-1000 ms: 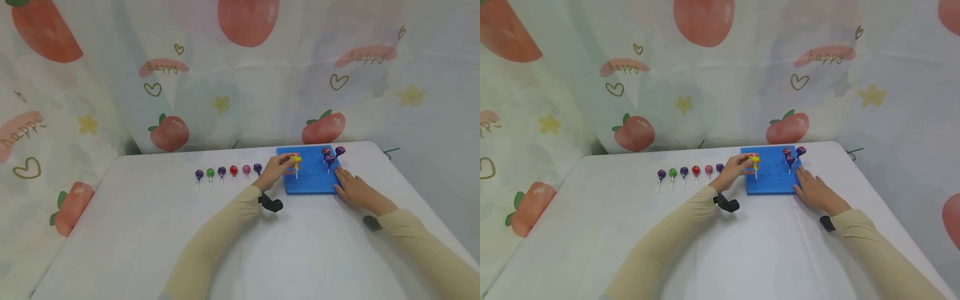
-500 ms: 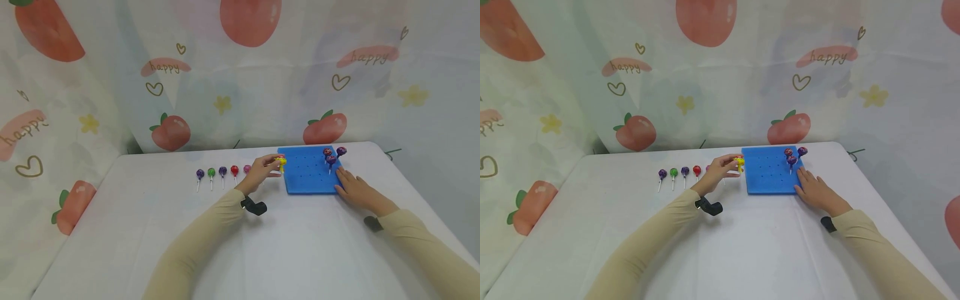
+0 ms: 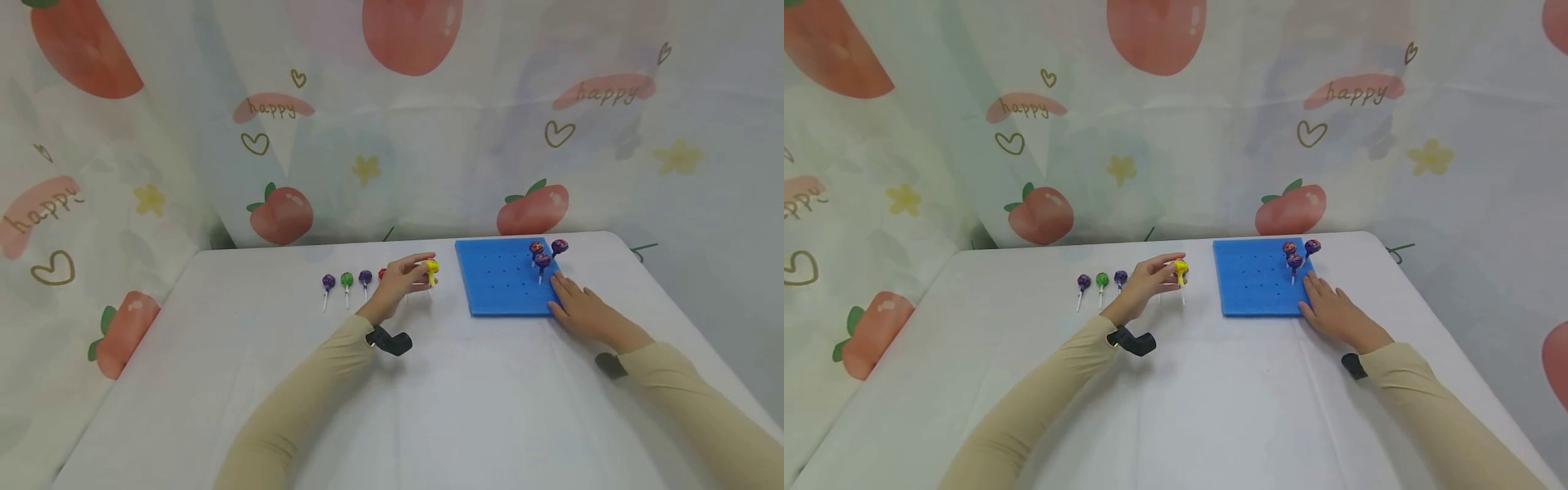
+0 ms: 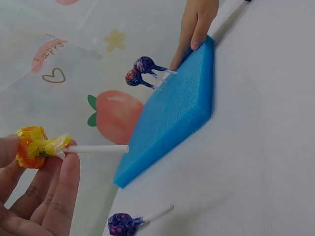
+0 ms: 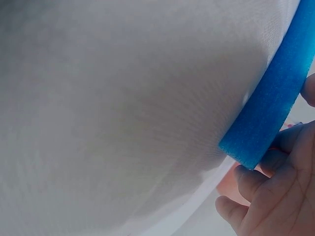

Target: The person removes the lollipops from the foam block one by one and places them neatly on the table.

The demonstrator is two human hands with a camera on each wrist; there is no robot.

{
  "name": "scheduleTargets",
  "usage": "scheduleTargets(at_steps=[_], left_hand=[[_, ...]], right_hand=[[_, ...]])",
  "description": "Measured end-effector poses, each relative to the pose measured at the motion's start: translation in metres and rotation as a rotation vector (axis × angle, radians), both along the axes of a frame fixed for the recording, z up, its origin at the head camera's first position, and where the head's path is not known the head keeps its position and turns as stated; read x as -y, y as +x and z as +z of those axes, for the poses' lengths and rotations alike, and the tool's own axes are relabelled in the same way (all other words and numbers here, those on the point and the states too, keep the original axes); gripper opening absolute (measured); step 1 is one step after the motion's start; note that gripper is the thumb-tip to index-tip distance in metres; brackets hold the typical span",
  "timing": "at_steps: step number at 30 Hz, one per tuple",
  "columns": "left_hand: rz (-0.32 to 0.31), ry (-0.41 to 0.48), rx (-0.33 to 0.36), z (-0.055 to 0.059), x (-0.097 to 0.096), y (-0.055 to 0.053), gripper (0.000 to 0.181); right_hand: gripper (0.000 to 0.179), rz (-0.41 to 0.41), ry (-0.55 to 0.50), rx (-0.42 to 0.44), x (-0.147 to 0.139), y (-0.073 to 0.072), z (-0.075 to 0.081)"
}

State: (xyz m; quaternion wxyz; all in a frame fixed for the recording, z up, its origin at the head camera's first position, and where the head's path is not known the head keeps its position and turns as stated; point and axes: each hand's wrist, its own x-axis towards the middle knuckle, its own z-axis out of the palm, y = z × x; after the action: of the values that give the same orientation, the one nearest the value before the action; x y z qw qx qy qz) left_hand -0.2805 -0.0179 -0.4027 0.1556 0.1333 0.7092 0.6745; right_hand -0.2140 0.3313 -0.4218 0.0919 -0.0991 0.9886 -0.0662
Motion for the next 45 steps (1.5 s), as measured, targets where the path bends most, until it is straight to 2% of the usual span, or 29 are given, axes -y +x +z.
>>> scheduleTargets(at_steps=[10, 16, 21, 27, 32, 40, 45], left_hand=[[0.086, 0.024, 0.051, -0.008, 0.032, -0.001, 0.034], [0.131, 0.032, 0.046, -0.01, 0.047, -0.002, 0.036], [0.155, 0.045, 0.07, -0.008, 0.059, -0.003, 0.037], [0.196, -0.006, 0.085, -0.004, 0.076, -0.003, 0.036], [0.222, -0.045, 0.07, -0.002, 0.093, -0.004, 0.036], [0.257, -0.102, 0.024, -0.005, 0.125, -0.005, 0.039], [0.284, -0.114, 0.027, -0.007, 0.143, -0.007, 0.04]], right_hand=[[0.069, 0.008, 0.006, 0.005, -0.001, 0.0, -0.001], [0.069, -0.001, -0.002, 0.011, 0.002, 0.0, 0.003], [0.07, -0.001, -0.003, 0.018, 0.003, 0.0, 0.005], [0.069, 0.005, -0.007, 0.01, 0.002, 0.0, 0.003], [0.068, 0.004, -0.004, 0.003, 0.002, 0.0, 0.002], [0.068, 0.001, 0.005, -0.001, 0.001, 0.0, 0.002], [0.067, 0.002, 0.002, -0.004, 0.0, -0.001, 0.0]])
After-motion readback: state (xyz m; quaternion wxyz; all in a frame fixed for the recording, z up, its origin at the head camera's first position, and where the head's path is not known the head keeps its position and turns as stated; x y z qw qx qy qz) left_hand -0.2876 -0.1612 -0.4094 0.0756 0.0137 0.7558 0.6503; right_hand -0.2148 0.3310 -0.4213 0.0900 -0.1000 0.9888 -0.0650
